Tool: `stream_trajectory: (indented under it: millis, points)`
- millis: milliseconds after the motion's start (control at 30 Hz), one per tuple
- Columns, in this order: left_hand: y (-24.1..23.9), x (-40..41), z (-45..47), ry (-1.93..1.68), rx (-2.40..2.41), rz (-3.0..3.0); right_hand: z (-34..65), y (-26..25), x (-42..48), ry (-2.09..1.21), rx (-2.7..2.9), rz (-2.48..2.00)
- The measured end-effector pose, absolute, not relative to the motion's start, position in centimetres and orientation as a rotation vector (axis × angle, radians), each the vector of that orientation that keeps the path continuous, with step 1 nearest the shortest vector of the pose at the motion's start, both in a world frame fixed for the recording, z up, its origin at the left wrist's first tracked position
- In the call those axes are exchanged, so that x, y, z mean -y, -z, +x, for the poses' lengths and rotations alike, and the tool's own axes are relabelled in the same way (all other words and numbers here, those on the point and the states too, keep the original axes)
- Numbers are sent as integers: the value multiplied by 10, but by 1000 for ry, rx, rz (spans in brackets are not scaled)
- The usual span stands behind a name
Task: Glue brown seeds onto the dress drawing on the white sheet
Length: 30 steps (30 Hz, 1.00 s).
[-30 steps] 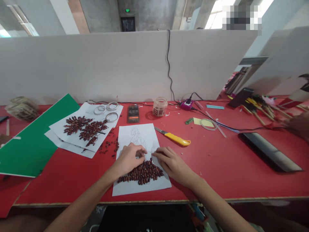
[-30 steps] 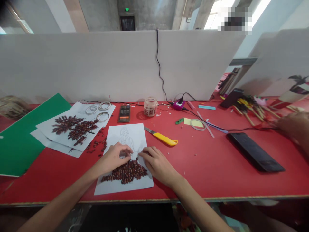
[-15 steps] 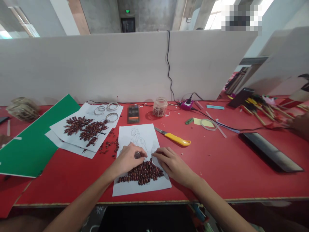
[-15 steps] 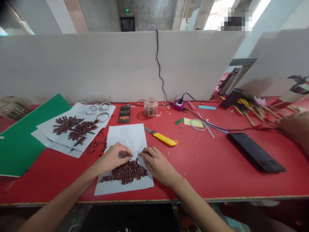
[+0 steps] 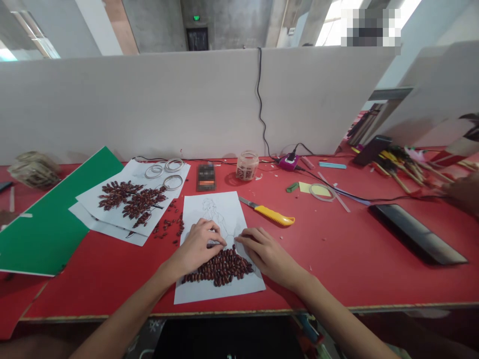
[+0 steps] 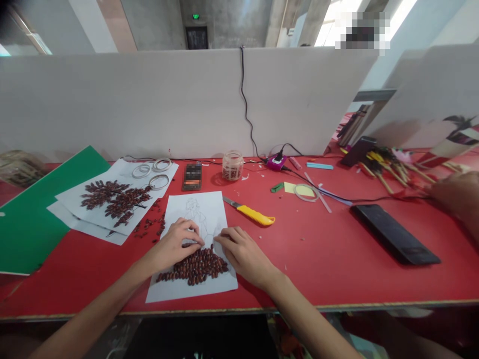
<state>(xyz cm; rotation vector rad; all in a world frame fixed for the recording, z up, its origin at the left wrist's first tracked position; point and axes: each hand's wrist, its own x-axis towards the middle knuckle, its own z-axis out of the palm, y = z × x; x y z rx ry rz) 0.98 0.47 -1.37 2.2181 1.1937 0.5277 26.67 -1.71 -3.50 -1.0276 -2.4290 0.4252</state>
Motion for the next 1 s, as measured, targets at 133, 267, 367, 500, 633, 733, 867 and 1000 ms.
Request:
stream_trajectory:
  millis: [133,267,367,500,633,733,867,1000]
  points:
    - [19,-5,6,-564,-1163,2262,267,36,17,-428,2436,-1030]
    - [23,-5,2,-565,-1137,2279,267,36,17,-428,2431,-1026]
    - [25,-3,-4,-550,-1110,2311,267,36,17,-429,2430,-1031]
    - [27,0,-14,-510,-1088,2408,268,37,17,-427,2425,-1025]
    - [26,7,-21,-451,-1053,2549,268,37,17,-435,2422,-1023]
    - [24,14,-21,-374,-1010,2664,268,37,17,-442,2427,-1027]
    - [21,16,-22,-303,-982,2749,268,37,17,-436,2432,-1028]
    - [16,6,-29,-276,-909,2792,267,36,16,-417,2425,-1018]
